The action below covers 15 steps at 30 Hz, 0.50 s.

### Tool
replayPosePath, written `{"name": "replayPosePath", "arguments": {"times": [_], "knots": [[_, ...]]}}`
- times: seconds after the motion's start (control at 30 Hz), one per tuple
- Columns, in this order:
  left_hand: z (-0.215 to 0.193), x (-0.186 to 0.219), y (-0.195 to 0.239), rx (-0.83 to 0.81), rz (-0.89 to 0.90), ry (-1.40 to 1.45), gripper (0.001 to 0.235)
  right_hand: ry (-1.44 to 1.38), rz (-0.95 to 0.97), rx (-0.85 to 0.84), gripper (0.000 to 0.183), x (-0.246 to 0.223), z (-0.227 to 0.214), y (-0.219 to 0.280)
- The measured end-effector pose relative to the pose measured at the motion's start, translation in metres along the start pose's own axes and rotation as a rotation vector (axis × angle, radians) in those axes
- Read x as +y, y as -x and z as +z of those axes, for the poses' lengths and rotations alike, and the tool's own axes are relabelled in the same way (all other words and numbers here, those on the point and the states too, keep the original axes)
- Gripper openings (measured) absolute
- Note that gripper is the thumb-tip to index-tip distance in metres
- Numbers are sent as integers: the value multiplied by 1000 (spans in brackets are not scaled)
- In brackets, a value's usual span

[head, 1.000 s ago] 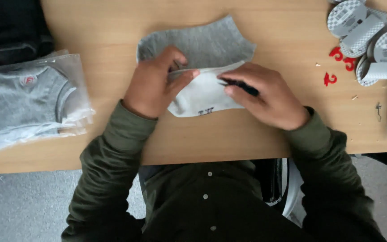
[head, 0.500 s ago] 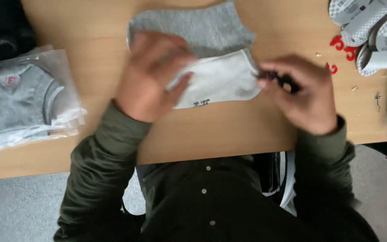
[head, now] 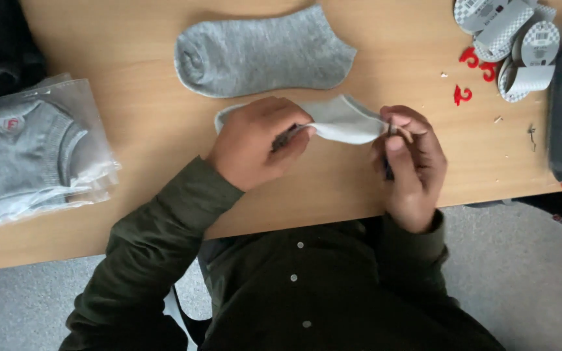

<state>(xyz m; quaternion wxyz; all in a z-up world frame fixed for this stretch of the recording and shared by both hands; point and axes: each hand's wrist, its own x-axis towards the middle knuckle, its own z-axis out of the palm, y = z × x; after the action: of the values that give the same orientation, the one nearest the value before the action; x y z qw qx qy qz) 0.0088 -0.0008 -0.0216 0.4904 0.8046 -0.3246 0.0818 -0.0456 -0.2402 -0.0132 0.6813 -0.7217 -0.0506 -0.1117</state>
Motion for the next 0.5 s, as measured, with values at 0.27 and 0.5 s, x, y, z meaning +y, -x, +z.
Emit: {"name": "replayPosePath", "arguments": {"times": [0.27, 0.5], "knots": [[-21, 42, 0, -44, -9, 316, 8, 113, -151, -156, 56, -25, 6, 0], [-19, 108, 26, 153, 12, 197, 7, -55, 113, -76, 20, -35, -3, 29]]}}
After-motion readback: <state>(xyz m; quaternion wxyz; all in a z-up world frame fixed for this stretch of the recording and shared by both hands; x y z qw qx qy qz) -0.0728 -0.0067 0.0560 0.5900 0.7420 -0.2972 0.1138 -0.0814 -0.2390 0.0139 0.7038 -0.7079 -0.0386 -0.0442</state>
